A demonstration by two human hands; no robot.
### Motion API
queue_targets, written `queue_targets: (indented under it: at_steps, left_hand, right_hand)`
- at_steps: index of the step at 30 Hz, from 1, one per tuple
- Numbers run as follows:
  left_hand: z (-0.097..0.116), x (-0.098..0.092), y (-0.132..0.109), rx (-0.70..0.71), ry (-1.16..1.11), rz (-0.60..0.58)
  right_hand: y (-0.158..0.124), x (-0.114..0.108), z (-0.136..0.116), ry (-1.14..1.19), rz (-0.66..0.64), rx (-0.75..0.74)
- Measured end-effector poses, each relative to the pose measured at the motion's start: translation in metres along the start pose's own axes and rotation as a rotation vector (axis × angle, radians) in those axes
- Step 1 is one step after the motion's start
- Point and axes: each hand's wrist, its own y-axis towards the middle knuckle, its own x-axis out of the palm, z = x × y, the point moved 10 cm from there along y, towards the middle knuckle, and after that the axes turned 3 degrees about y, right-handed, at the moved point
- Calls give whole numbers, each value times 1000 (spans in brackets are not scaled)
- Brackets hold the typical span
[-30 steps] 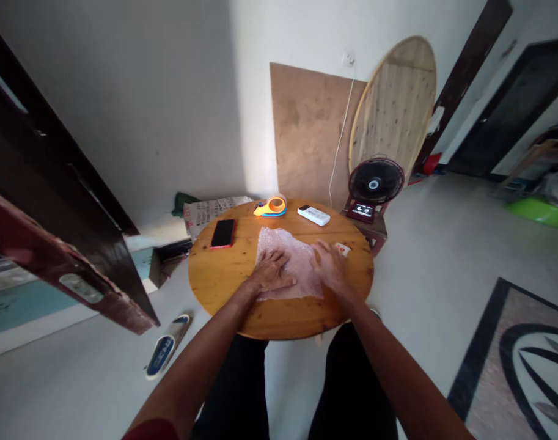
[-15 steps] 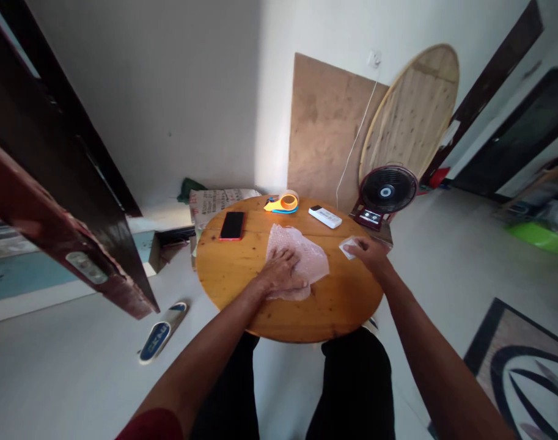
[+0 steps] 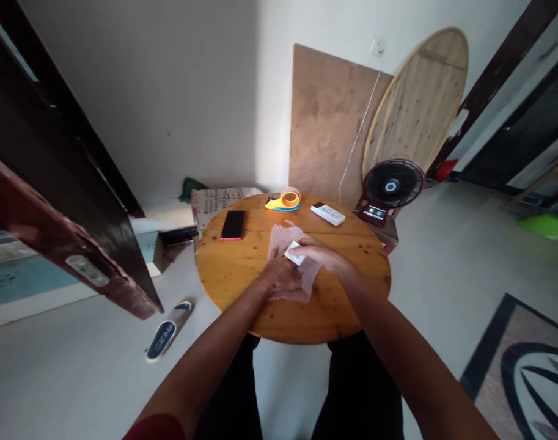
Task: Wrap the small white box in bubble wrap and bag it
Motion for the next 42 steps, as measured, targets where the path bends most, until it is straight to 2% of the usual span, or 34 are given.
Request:
queue_targets:
  at_steps: [5, 8, 11, 13, 18, 22, 26, 32, 38, 42]
  left_hand:
    - [-2, 4, 2, 29, -48, -7]
    - [-6, -5, -1, 32, -65, 48]
    - [-21, -21, -9, -58, -53, 133]
    - [-30, -24, -15, -121, -38, 128]
    - [-27, -11, -22, -51, -14, 20]
    - [-27, -6, -24, -56, -2, 72]
    - [-29, -1, -25, -71, 14, 90]
    - [-28, -5, -27, -90, 28, 140]
    - [-25, -9, -28, -85, 62, 144]
    - [-24, -10, -29, -75, 57, 146]
  right_hand:
    - [-15, -18, 18, 54, 0, -11]
    - [-18, -18, 27, 82, 13, -49]
    - [-16, -23, 41, 3, 84, -38]
    - [-14, -28, 47, -78, 135, -35]
    - [-19, -33, 37, -298, 245, -95]
    - [-28, -25, 25, -421, 234, -173]
    - [-32, -18, 29, -349, 146, -261]
    - [-26, -29, 40, -233, 230, -259]
    - [-18, -25, 42, -166, 188, -325]
    - [-18, -30, 56, -92, 259, -315]
